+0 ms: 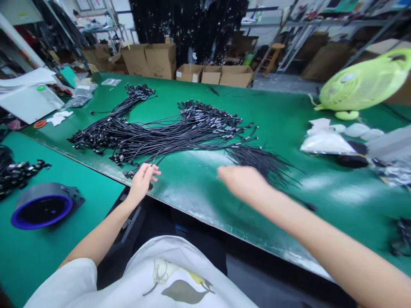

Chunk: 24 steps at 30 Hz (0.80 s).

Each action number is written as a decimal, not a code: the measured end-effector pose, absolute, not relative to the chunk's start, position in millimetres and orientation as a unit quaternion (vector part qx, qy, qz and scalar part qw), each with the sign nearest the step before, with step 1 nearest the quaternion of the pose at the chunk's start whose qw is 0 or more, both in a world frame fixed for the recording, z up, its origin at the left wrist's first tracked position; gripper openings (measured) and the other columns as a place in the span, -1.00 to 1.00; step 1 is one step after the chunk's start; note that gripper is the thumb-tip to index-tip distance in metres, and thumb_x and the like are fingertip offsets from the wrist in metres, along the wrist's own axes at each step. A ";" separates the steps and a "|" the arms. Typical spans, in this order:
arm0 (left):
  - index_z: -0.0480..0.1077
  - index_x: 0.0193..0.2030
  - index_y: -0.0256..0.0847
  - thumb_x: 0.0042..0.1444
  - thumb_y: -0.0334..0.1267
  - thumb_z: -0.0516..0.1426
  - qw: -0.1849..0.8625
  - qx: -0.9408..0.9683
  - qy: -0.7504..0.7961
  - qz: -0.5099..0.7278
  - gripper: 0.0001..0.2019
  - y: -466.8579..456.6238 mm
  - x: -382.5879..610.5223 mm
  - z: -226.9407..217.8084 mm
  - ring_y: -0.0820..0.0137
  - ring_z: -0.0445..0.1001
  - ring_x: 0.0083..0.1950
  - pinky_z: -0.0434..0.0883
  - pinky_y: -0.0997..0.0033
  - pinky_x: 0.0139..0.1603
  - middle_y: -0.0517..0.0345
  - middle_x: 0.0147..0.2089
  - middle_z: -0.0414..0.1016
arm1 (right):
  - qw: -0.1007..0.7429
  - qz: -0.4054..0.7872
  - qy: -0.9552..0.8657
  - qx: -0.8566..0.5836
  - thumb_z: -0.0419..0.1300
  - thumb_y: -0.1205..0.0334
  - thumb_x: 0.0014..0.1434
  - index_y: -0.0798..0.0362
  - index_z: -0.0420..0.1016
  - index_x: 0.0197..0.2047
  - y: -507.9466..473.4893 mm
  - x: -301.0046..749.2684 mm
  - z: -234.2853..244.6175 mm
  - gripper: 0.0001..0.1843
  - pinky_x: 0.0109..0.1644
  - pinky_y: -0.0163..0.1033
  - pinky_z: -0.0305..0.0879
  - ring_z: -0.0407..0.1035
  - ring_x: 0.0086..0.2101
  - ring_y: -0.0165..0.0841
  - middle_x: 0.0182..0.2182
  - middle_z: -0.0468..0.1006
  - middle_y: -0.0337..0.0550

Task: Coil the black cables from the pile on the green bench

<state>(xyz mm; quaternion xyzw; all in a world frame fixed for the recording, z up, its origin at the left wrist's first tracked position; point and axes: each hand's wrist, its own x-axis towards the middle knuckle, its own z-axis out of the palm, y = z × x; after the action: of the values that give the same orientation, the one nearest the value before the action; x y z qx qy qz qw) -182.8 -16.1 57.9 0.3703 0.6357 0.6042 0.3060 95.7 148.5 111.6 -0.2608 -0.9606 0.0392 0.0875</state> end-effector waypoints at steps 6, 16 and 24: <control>0.40 -0.08 -0.17 0.31 -0.07 -0.03 0.493 0.553 0.533 0.409 -0.71 -4.1 -111.2 52.2 0.49 0.25 -0.53 0.24 0.48 -0.41 0.29 -0.55 0.29 | 0.021 -0.013 -0.971 -0.239 0.04 0.12 0.33 0.10 0.45 -0.26 95.0 73.5 113.5 -0.73 -0.47 -0.28 -0.09 0.38 -0.43 -0.39 -0.37 0.52 -0.09; 0.47 -0.07 -0.38 0.27 -0.26 0.07 0.659 0.198 0.360 0.629 -0.75 -21.4 -170.5 80.8 0.67 -0.24 -0.68 0.05 0.69 -0.63 0.45 -0.61 -0.18 | 0.175 0.142 -0.900 -0.372 -0.11 0.04 0.35 0.01 0.48 -0.09 158.4 170.3 44.7 -0.61 -0.11 -0.21 0.29 0.46 -0.16 -0.26 -0.14 0.59 -0.13; 0.44 -0.11 -0.31 0.31 -0.30 0.02 0.626 0.141 0.407 0.650 -0.80 -9.2 -167.3 79.3 0.64 0.13 -0.61 0.11 0.72 -0.66 0.32 -0.57 0.11 | 0.146 0.036 -0.901 -0.407 -0.11 0.05 0.33 0.05 0.45 -0.34 123.7 161.7 30.3 -0.59 -0.43 -0.26 0.09 0.40 -0.43 -0.30 -0.40 0.53 -0.07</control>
<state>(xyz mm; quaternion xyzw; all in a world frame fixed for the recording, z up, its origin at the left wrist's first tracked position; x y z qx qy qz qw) -167.3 -9.2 79.3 0.1407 0.4070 0.6499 0.6262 161.7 123.7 30.3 -0.4073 -0.9009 0.0358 0.1458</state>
